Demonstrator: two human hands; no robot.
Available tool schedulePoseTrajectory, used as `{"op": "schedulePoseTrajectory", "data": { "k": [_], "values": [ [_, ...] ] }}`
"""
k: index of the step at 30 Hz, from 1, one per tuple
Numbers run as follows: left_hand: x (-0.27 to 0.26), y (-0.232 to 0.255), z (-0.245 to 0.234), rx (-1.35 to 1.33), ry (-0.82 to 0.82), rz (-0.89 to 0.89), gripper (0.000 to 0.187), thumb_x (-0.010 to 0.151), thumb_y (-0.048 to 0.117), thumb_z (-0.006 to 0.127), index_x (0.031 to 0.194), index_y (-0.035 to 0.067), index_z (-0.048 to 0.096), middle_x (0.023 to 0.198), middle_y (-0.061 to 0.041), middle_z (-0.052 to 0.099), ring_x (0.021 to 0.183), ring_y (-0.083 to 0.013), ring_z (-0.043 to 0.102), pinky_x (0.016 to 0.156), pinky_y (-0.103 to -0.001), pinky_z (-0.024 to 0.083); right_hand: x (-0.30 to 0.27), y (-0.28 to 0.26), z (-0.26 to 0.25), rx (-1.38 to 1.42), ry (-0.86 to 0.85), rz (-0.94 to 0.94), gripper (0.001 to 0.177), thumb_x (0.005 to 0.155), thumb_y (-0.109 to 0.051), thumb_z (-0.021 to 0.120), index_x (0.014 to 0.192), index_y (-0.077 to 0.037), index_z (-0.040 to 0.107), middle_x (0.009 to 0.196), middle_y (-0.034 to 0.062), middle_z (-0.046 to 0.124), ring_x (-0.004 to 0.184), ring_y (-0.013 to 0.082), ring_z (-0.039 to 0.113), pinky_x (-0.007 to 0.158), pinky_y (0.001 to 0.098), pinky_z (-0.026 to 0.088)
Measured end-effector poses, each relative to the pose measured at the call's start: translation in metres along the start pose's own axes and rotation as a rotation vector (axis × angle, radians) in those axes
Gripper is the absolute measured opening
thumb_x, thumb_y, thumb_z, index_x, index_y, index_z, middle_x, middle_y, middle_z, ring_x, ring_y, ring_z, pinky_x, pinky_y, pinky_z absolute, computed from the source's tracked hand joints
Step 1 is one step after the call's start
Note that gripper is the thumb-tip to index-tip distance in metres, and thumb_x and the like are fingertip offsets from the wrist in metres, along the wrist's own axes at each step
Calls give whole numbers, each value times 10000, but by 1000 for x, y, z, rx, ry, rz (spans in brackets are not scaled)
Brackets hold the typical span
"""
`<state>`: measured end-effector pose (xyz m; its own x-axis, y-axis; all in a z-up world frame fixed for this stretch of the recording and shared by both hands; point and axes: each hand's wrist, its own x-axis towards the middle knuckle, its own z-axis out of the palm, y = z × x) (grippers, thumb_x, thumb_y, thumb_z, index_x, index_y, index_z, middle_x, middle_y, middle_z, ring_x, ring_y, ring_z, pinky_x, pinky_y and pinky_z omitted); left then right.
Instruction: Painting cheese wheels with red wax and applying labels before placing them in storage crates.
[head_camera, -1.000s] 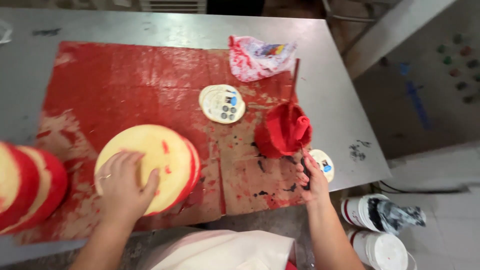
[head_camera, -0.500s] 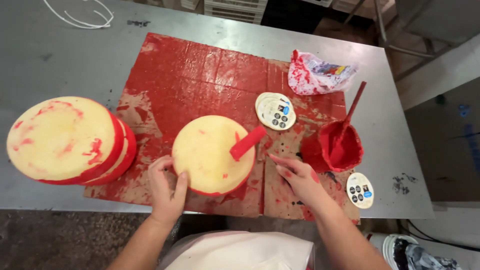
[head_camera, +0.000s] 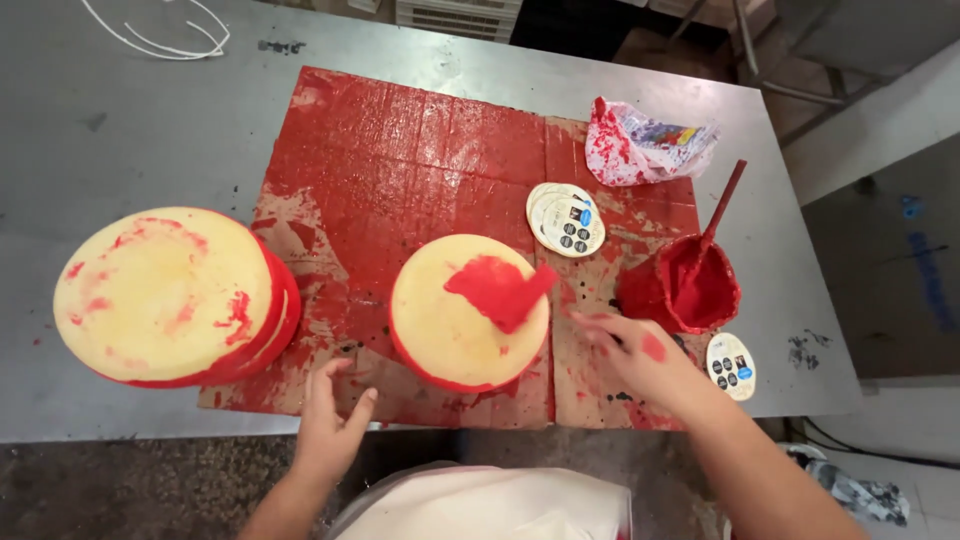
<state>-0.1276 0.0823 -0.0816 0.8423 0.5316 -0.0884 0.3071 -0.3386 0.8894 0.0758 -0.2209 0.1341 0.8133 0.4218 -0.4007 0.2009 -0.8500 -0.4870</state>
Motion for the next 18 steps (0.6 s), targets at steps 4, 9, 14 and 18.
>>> {"op": "schedulePoseTrajectory", "data": {
  "k": [4, 9, 14, 18],
  "values": [
    [21, 8, -3, -56, -111, -34, 615, 851, 351, 699, 1396, 134, 517, 1390, -90, 525, 1291, -212, 528, 884, -344, 488, 9, 15, 6, 104, 32, 210, 411, 1022, -244, 475, 1376, -234, 684, 1382, -29, 717, 1150, 131, 707, 909, 283, 546],
    [57, 57, 3, -139, -357, -169, 995, 772, 497, 713, 1603, 199, 255, 1675, -110, 205, 1546, -266, 266, 1185, -460, 371, 71, 38, 35, 241, 107, 91, 378, 1012, -184, 524, 1338, -215, 712, 1322, -40, 719, 757, 102, 611, 674, 276, 478],
    [63, 125, 1, -538, -441, -424, 1001, 897, 315, 715, 1660, 131, 94, 1663, -306, 155, 1525, -507, 239, 1114, -679, 373, 66, 98, 67, 513, 211, 92, 276, 956, -145, 629, 1194, -132, 767, 530, 86, 655, 399, 157, 520, 323, 252, 411],
    [66, 129, -3, -556, -484, -470, 1017, 888, 307, 714, 1660, 141, 74, 1668, -319, 135, 1525, -516, 234, 1098, -691, 370, -3, 120, 95, 707, 281, 111, 289, 941, -129, 641, 1200, -96, 766, 465, 96, 610, 323, 109, 373, 280, 229, 279]
  ]
}}
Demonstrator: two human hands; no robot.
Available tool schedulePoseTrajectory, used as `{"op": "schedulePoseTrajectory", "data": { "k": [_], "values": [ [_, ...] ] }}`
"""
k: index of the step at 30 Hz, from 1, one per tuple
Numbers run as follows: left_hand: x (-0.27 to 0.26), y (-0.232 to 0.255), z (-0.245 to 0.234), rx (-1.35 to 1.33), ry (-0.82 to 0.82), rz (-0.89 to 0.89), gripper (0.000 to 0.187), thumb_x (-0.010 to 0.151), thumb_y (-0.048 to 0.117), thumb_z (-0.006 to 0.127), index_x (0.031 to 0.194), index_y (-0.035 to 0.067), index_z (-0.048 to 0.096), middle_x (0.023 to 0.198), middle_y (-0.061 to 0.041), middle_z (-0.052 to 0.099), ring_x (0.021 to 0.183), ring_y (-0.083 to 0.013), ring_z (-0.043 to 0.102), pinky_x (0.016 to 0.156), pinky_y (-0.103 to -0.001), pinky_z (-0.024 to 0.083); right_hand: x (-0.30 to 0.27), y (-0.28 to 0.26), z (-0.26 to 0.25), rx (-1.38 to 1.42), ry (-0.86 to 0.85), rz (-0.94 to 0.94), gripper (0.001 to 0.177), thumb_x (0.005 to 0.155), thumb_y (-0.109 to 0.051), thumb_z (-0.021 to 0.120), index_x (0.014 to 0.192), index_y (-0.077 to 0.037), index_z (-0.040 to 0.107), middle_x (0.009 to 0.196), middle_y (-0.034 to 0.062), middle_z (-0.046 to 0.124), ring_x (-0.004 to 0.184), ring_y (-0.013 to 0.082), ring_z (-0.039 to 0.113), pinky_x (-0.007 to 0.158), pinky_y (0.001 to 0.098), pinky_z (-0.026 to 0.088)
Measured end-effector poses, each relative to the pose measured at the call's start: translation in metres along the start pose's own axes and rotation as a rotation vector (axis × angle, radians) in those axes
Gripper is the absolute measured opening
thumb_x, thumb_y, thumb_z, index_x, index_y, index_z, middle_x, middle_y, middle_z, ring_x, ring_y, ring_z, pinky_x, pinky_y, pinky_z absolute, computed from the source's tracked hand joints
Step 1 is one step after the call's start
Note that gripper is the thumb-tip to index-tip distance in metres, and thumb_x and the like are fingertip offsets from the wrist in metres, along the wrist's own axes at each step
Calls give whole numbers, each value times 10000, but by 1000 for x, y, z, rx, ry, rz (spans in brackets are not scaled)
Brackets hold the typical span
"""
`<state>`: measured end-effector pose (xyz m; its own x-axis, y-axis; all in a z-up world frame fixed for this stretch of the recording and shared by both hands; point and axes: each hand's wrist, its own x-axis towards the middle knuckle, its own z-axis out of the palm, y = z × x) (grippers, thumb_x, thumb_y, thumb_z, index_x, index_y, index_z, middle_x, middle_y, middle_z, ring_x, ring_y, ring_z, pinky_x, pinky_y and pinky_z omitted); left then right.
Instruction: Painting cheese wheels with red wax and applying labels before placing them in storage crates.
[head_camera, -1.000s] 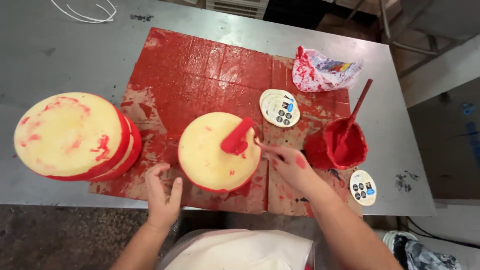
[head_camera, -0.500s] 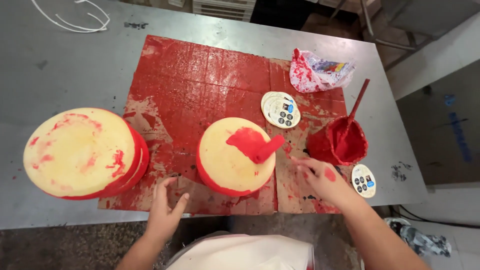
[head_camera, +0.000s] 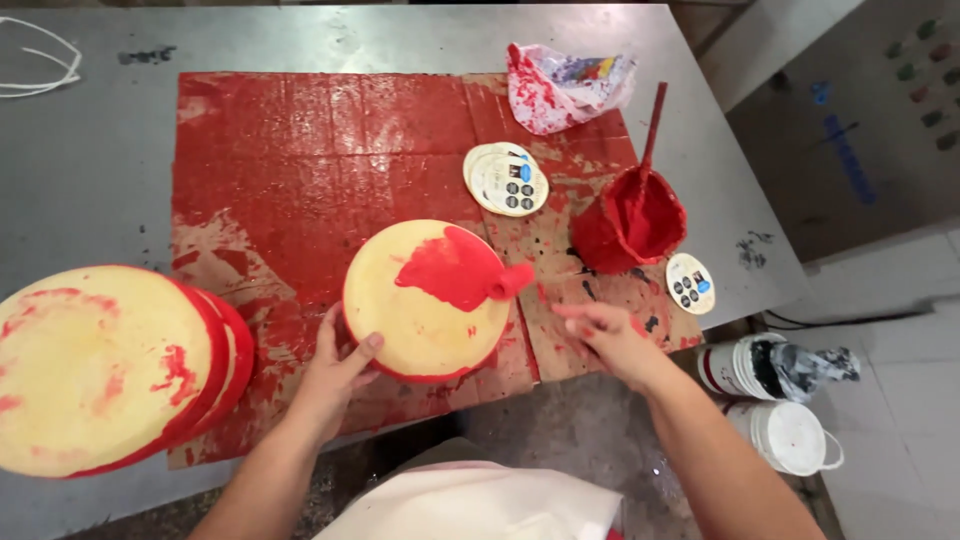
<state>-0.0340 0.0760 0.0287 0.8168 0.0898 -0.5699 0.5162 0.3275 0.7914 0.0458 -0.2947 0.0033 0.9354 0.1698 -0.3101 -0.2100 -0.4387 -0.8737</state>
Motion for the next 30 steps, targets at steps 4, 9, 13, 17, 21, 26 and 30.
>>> {"op": "schedulePoseTrajectory", "data": {
  "k": [4, 9, 13, 17, 21, 26, 30],
  "values": [
    [7, -9, -8, -18, -26, 14, 1010, 884, 287, 705, 1653, 140, 66, 1686, -266, 125, 1521, -493, 245, 1070, -688, 389, -9, 3, 4, 288, -12, 118, 245, 949, -72, 637, 1173, -42, 732, 486, 129, 521, 239, 135, 349, 249, 242, 263],
    [8, -18, -11, -79, -16, 31, 1002, 876, 263, 684, 1653, 147, 62, 1686, -218, 156, 1490, -480, 300, 1059, -676, 399, 69, -10, 28, 180, -29, -9, 239, 957, -101, 664, 1170, -118, 769, 525, 136, 604, 253, 136, 408, 232, 255, 270],
    [14, -27, -13, -116, 19, 28, 958, 864, 268, 645, 1645, 160, 100, 1608, -176, 255, 1353, -398, 413, 971, -597, 466, 114, -1, 44, 303, -133, -14, 303, 963, -49, 620, 1253, -52, 708, 547, 143, 578, 247, 135, 384, 234, 236, 254],
    [33, -39, -15, -163, 98, -24, 787, 928, 472, 569, 1580, 237, 195, 1412, -182, 426, 1147, -410, 568, 754, -584, 572, 99, 45, 14, 52, -119, 15, 257, 949, -126, 663, 1157, -194, 798, 505, 103, 633, 253, 115, 486, 224, 242, 290],
    [40, -40, 3, -147, 164, -91, 838, 916, 590, 584, 1557, 172, 244, 1361, -303, 521, 1099, -531, 623, 731, -645, 558, 6, 14, -8, 80, -92, 109, 343, 940, -32, 589, 1217, -98, 780, 512, 155, 641, 323, 156, 467, 307, 229, 286],
    [25, -41, 24, -262, 269, -123, 826, 886, 636, 638, 1436, 54, 441, 1278, -274, 610, 1064, -469, 666, 716, -600, 588, 51, 79, -9, 155, -188, 55, 275, 949, -83, 664, 1191, -108, 790, 483, 140, 637, 318, 183, 495, 281, 251, 323],
    [5, -51, 59, -392, 335, -95, 839, 905, 618, 596, 1448, 3, 421, 1366, -297, 546, 1216, -498, 586, 853, -660, 541, 113, 37, 8, 32, -220, -186, 267, 955, -123, 662, 1174, -170, 806, 450, 93, 627, 314, 133, 481, 283, 250, 344]
  ]
}}
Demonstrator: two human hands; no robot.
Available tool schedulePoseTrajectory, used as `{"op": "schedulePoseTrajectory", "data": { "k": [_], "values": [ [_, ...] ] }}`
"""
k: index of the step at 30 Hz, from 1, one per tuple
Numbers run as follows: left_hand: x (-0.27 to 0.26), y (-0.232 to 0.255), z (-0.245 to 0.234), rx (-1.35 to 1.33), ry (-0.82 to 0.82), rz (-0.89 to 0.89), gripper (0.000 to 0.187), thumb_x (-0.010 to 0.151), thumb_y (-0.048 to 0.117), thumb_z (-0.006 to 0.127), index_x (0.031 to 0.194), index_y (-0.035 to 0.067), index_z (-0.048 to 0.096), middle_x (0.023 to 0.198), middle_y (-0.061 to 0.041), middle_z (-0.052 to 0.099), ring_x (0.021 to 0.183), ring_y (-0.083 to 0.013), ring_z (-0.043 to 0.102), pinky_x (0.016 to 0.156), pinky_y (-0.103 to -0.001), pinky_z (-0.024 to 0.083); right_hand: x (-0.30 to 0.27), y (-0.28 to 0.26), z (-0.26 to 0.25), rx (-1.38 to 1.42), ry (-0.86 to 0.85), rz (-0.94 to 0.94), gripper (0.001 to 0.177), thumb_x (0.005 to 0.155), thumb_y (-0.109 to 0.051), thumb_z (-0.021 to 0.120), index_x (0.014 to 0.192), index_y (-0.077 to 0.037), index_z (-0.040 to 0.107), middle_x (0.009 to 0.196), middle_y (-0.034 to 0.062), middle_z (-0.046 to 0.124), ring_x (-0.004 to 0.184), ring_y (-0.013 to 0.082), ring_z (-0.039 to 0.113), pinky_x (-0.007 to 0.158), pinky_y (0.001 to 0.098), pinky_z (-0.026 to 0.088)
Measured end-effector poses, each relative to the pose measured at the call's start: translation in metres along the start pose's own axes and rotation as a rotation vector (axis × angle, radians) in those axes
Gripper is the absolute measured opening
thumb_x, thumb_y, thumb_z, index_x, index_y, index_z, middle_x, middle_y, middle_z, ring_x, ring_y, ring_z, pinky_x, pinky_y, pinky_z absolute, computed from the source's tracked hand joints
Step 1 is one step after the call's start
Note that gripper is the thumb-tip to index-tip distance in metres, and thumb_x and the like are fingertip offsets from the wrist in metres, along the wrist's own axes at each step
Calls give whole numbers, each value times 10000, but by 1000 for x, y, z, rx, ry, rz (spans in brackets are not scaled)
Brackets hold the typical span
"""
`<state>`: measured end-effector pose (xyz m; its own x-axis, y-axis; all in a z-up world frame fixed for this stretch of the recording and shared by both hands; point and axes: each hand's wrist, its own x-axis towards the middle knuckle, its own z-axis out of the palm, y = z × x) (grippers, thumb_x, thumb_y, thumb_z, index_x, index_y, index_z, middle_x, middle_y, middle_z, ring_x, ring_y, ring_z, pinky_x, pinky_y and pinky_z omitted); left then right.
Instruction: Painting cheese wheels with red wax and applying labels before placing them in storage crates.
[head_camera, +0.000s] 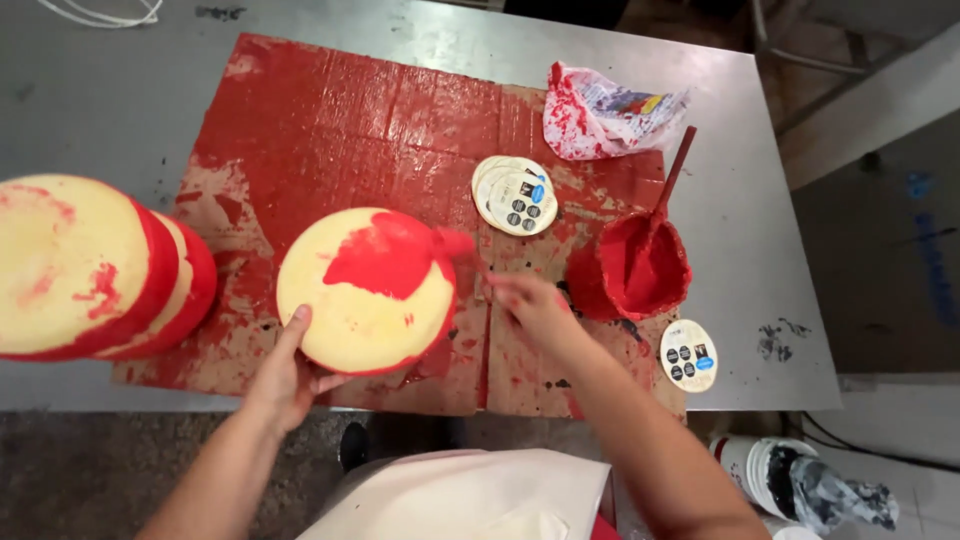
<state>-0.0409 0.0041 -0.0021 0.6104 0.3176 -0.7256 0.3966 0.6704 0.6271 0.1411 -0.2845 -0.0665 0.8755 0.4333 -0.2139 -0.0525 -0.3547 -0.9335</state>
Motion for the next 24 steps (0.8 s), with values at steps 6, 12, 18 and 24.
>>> {"op": "schedulePoseTrajectory", "data": {
  "k": [6, 12, 18, 24],
  "values": [
    [-25, -19, 25, -169, 76, 94, 846, 916, 631, 561, 1447, -5, 389, 1410, -219, 485, 1299, -465, 523, 938, -688, 514, 31, -32, 16, 343, -119, 116, 289, 968, -119, 619, 1236, -121, 728, 471, 139, 534, 253, 176, 383, 230, 267, 262],
    [-33, -18, 38, -185, 123, 111, 918, 891, 670, 564, 1465, -19, 370, 1435, -256, 465, 1336, -518, 491, 952, -686, 512, -72, -19, -5, 95, -59, 33, 314, 917, -67, 659, 1199, -102, 794, 475, 123, 618, 361, 170, 492, 323, 282, 369],
    [-40, -24, 60, -268, 155, 147, 943, 876, 671, 579, 1483, -11, 344, 1472, -251, 430, 1372, -531, 442, 978, -714, 497, -62, 2, -2, 193, -85, 49, 307, 935, -60, 674, 1221, -87, 781, 520, 120, 625, 406, 161, 496, 390, 266, 411],
    [-29, -46, 73, -502, 208, 153, 983, 846, 623, 696, 1502, 1, 309, 1492, -203, 393, 1406, -463, 401, 1068, -720, 443, -30, 3, 19, 638, -83, 234, 303, 1016, -98, 565, 1299, -89, 674, 541, 121, 525, 267, 108, 341, 242, 225, 277]
  ]
}}
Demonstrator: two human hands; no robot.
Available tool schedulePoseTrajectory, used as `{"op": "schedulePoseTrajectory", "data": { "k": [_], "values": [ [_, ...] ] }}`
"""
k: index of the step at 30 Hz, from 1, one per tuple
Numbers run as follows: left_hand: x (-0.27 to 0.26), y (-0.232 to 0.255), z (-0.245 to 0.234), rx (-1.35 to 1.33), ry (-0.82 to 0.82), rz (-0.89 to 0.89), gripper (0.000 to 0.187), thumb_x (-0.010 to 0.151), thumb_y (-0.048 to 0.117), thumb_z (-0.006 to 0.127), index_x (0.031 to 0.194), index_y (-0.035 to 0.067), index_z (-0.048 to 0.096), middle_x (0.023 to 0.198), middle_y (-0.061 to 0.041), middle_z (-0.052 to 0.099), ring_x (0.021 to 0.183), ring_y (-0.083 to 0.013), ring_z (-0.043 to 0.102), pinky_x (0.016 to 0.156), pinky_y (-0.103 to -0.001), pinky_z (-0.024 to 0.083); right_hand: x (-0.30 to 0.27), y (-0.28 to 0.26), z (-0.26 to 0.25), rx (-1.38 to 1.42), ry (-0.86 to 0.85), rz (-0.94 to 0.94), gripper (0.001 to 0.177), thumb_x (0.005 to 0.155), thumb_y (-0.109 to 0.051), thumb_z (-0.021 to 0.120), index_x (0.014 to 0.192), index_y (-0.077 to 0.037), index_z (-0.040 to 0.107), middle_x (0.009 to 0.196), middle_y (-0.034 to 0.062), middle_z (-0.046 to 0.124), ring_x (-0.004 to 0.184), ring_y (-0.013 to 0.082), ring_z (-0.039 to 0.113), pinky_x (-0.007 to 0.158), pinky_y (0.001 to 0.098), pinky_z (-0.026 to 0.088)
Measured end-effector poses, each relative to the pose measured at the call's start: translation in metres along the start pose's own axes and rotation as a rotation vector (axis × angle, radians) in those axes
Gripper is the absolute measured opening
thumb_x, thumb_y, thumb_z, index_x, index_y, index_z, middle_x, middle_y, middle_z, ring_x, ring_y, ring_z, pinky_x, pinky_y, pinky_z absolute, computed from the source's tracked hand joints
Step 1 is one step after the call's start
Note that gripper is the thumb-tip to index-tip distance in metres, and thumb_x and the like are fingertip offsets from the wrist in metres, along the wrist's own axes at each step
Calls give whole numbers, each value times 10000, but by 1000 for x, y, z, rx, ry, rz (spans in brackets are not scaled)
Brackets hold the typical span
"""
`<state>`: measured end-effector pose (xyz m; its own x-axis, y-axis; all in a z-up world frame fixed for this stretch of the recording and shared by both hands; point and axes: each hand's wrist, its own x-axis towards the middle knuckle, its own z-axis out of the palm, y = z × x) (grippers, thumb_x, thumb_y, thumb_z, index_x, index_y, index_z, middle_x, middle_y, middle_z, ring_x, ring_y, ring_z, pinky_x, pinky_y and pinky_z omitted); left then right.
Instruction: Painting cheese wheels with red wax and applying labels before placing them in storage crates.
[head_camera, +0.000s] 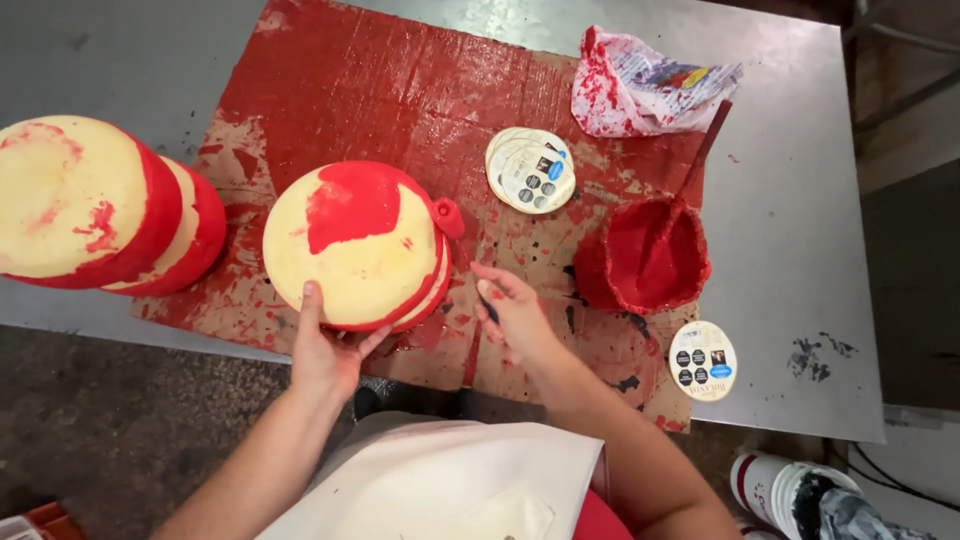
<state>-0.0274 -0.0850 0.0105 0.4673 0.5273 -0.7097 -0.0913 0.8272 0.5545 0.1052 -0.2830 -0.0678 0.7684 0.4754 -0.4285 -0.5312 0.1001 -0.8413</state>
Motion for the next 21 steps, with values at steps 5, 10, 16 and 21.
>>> {"op": "schedulePoseTrajectory", "data": {
  "k": [5, 10, 16, 21],
  "values": [
    [-14, 1, 11, -35, 26, 13, 992, 834, 631, 692, 1507, 19, 299, 1492, -177, 395, 1409, -433, 413, 1092, -709, 444, -44, 55, -19, 38, 17, 149, 299, 1027, -104, 574, 1303, -98, 688, 499, 181, 520, 232, 192, 395, 235, 260, 284],
    [-14, 1, 11, 24, 4, 17, 962, 859, 624, 663, 1509, 20, 291, 1490, -184, 371, 1410, -433, 397, 1068, -707, 462, -46, 81, -36, -14, -91, 111, 287, 1017, -78, 598, 1274, -82, 724, 491, 200, 539, 231, 221, 404, 231, 280, 284],
    [-25, 16, 15, 142, -33, 1, 917, 875, 574, 647, 1505, 12, 290, 1465, -211, 373, 1396, -442, 400, 1000, -749, 471, -30, -19, -5, -485, -20, -250, 302, 977, -116, 641, 1252, -144, 763, 554, 165, 639, 399, 200, 524, 394, 301, 409],
    [-26, 22, 11, 210, -74, -16, 884, 902, 534, 637, 1508, 47, 216, 1470, -236, 352, 1384, -466, 418, 941, -779, 480, 15, -94, 48, -948, -88, -678, 315, 977, -146, 647, 1277, -161, 742, 894, 149, 778, 781, 296, 752, 774, 395, 597]
  ]
}}
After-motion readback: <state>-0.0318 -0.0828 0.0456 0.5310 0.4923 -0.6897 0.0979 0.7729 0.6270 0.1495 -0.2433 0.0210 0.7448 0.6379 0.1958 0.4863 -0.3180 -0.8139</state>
